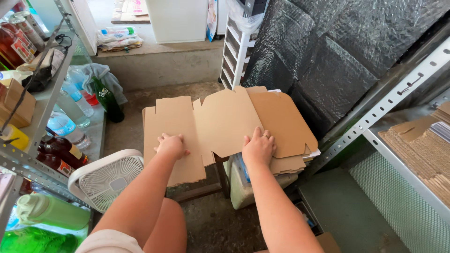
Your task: The person takes flat cardboard pieces from a metal shelf, unfolds them, and places them on a stack on a small stool. The person repeats this process multiple times, handling the cardboard pieces by hand.
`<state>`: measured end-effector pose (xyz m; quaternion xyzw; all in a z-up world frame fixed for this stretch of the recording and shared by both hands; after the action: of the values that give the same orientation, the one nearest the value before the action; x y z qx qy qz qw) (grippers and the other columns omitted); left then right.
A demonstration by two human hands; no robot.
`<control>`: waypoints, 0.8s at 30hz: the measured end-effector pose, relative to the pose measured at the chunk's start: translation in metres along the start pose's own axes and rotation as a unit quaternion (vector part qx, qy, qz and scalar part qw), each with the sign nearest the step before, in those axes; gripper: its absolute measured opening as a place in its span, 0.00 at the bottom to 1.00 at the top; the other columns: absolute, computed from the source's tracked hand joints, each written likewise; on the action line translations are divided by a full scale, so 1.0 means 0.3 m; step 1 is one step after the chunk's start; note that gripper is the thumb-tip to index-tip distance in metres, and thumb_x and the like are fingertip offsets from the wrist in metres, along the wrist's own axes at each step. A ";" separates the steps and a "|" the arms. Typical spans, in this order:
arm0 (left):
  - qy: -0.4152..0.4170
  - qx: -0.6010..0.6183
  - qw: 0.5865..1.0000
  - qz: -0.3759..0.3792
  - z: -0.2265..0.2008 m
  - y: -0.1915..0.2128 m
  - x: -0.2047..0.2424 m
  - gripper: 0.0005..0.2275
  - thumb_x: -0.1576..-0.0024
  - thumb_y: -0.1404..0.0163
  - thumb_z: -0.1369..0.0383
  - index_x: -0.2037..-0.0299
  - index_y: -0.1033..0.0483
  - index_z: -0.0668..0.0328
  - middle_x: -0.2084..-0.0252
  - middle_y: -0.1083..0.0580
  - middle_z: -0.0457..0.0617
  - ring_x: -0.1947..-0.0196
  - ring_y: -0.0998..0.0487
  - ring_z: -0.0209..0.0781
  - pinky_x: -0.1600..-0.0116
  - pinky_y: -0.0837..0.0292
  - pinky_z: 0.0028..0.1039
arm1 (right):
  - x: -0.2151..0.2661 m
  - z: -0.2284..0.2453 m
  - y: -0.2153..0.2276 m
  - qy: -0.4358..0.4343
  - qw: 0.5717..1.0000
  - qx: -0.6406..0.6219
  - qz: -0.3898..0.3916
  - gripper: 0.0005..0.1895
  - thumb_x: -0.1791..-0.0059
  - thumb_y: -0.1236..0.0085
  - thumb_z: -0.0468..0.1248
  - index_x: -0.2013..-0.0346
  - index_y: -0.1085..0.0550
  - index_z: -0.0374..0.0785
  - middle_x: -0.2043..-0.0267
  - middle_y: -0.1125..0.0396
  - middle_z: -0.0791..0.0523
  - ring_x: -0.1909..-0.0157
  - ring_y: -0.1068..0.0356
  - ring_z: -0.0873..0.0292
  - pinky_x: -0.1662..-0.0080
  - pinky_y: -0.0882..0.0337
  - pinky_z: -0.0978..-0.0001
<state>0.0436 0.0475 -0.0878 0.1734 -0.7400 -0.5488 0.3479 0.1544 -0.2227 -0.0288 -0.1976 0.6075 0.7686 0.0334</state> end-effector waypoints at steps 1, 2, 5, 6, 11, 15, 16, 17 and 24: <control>-0.001 0.001 1.000 0.009 -0.004 -0.003 -0.003 0.36 0.47 0.39 0.47 0.27 0.38 0.29 0.25 0.51 0.79 0.25 0.49 0.76 0.34 0.38 0.66 | 0.001 -0.001 0.000 0.001 1.000 0.002 -0.001 0.28 0.49 0.46 0.54 0.37 0.31 0.46 0.40 0.35 0.50 0.42 0.34 0.47 0.47 0.29 0.50; 0.001 0.004 1.000 0.010 0.000 -0.001 0.002 0.36 0.47 0.39 0.47 0.27 0.38 0.29 0.25 0.51 0.79 0.25 0.49 0.76 0.34 0.38 0.66 | 0.002 0.000 0.003 0.004 1.000 0.003 0.000 0.28 0.49 0.46 0.54 0.37 0.31 0.46 0.40 0.35 0.50 0.42 0.34 0.47 0.47 0.29 0.50; -0.014 -0.049 0.999 0.009 0.001 0.012 0.007 0.37 0.48 0.40 0.43 0.27 0.36 0.34 0.27 0.46 0.80 0.24 0.48 0.71 0.25 0.53 0.56 | 0.001 0.003 0.006 0.008 1.000 -0.001 0.013 0.28 0.48 0.47 0.54 0.37 0.31 0.46 0.39 0.35 0.49 0.42 0.35 0.47 0.47 0.29 0.51; -0.010 -0.021 1.000 0.000 0.001 0.020 0.004 0.36 0.50 0.38 0.44 0.29 0.35 0.30 0.26 0.47 0.80 0.25 0.48 0.73 0.25 0.50 0.55 | 0.000 0.002 0.005 0.007 1.000 0.007 0.017 0.28 0.48 0.48 0.55 0.37 0.31 0.47 0.39 0.36 0.49 0.42 0.35 0.48 0.46 0.30 0.51; -0.010 0.007 1.000 -0.019 -0.002 0.027 0.003 0.36 0.51 0.35 0.45 0.30 0.34 0.26 0.26 0.48 0.80 0.27 0.45 0.76 0.26 0.47 0.52 | -0.009 0.005 0.014 0.005 1.000 0.013 0.025 0.29 0.48 0.49 0.56 0.36 0.33 0.46 0.36 0.37 0.48 0.40 0.36 0.48 0.45 0.31 0.52; -0.014 0.006 1.000 -0.020 0.004 0.009 0.001 0.37 0.53 0.35 0.44 0.30 0.33 0.26 0.27 0.46 0.81 0.27 0.43 0.76 0.25 0.47 0.51 | 0.000 0.003 0.003 0.010 0.999 0.018 0.033 0.29 0.47 0.50 0.56 0.36 0.34 0.46 0.36 0.37 0.48 0.41 0.37 0.48 0.45 0.31 0.52; -0.016 0.009 1.000 -0.021 0.001 0.018 -0.006 0.37 0.54 0.35 0.43 0.31 0.33 0.26 0.27 0.46 0.81 0.27 0.43 0.76 0.25 0.48 0.51 | -0.004 0.006 0.007 0.011 0.999 0.010 0.030 0.29 0.47 0.49 0.55 0.36 0.34 0.46 0.36 0.37 0.48 0.41 0.37 0.48 0.45 0.31 0.51; -0.016 0.007 1.000 -0.022 0.001 0.033 -0.006 0.37 0.54 0.35 0.43 0.31 0.33 0.26 0.27 0.46 0.81 0.27 0.43 0.76 0.25 0.48 0.51 | -0.006 0.006 0.008 0.010 1.000 0.009 0.028 0.29 0.47 0.49 0.55 0.36 0.34 0.46 0.36 0.37 0.48 0.41 0.37 0.48 0.45 0.31 0.51; -0.028 -0.068 0.997 0.020 -0.043 0.036 -0.082 0.29 0.54 0.33 0.47 0.42 0.19 0.45 0.36 0.25 0.56 0.28 0.37 0.67 0.31 0.42 0.58 | 0.006 0.011 0.028 0.003 0.999 0.016 0.031 0.28 0.47 0.50 0.55 0.36 0.33 0.46 0.37 0.36 0.48 0.41 0.36 0.48 0.45 0.31 0.52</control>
<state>0.0714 0.0579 -0.0838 0.1187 -0.7140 -0.5954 0.3488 0.1494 -0.2222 -0.0210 -0.1809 0.6256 0.7588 0.0111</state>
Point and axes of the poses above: each hand's wrist, its own x-axis away from the middle knuckle, its own y-axis out of the back of the hand, z = x × y, the point moved 5 cm from there along -x, towards the middle knuckle
